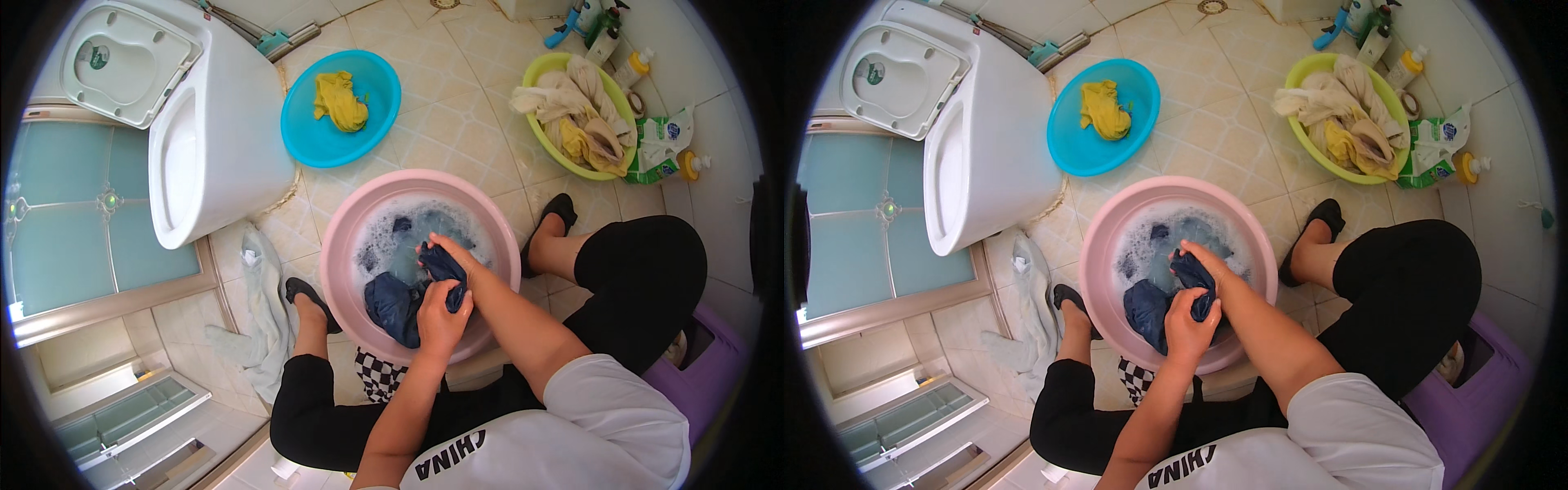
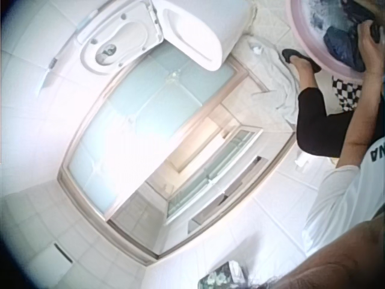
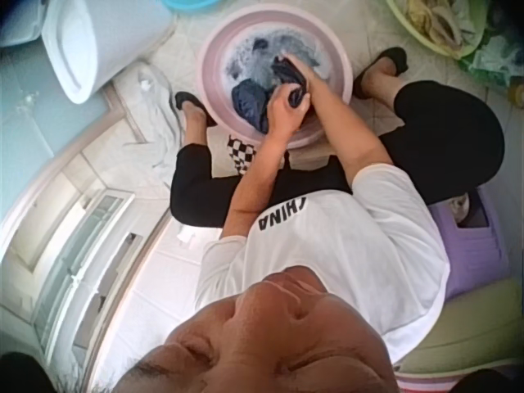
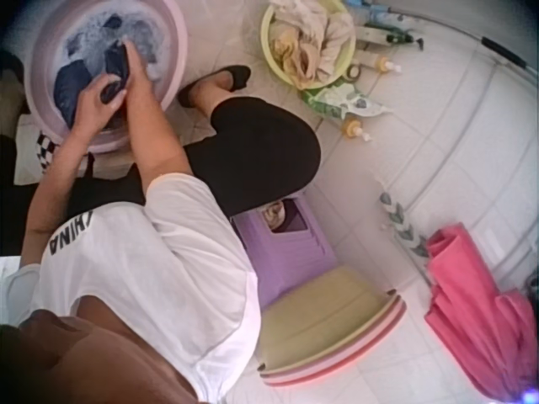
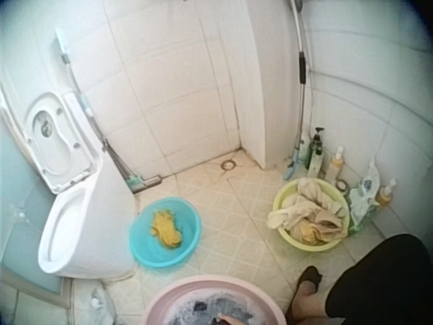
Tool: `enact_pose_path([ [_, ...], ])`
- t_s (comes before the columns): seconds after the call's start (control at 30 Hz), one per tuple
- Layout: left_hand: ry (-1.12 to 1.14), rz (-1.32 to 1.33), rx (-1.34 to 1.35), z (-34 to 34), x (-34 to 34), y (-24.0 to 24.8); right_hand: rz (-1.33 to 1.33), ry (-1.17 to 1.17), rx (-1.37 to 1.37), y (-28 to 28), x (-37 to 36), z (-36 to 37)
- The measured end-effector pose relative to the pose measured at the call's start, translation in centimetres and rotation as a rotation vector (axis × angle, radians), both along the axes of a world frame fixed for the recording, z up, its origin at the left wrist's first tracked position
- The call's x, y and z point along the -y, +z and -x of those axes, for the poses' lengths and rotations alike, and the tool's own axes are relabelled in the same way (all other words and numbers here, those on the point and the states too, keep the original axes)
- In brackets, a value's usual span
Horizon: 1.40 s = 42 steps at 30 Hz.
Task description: The person washes a pair of dark denim jeans by hand in a pink basin filled with soapy water, scrubbing the fabric against itself and wringing it out.
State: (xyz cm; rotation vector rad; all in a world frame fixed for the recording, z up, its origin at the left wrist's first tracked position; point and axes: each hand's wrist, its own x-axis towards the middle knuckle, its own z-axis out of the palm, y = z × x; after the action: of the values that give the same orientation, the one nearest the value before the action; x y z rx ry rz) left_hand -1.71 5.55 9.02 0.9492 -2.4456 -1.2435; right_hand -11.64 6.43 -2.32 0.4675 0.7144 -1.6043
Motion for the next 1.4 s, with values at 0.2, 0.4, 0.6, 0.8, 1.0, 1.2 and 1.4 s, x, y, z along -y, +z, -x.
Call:
enact_pose_path([
  [0.2,0.156,0.338,0.103,0.4,2.3,0.0,-0.345,-0.039,-0.092,3.1,1.7,-3.5],
  [0.4,0.345,0.235,0.322,-1.7,6.4,-1.4,-0.387,-0.034,-0.301,6.8,2.6,-4.7],
  [0.6,0.134,0.169,-0.091,-2.0,2.9,1.8,-0.293,-0.109,-0.073,5.7,2.3,-2.1],
  [0.8,0.195,0.361,-0.013,-1.2,2.7,-0.1,-0.524,0.133,-0.519,4.8,2.5,-5.0],
  [1.0,0.362,0.18,0.312,-2.2,7.3,0.2,-0.409,0.047,-0.272,10.7,2.7,-5.6],
  [1.2,0.031,0.264,-0.063,-1.1,0.2,2.1,-0.313,0.129,-0.339,1.4,1.6,-3.6],
  [1.4,0.367,0.142,0.262,-3.1,6.8,-0.5,-0.481,0.258,-0.286,12.1,2.4,-5.8],
])
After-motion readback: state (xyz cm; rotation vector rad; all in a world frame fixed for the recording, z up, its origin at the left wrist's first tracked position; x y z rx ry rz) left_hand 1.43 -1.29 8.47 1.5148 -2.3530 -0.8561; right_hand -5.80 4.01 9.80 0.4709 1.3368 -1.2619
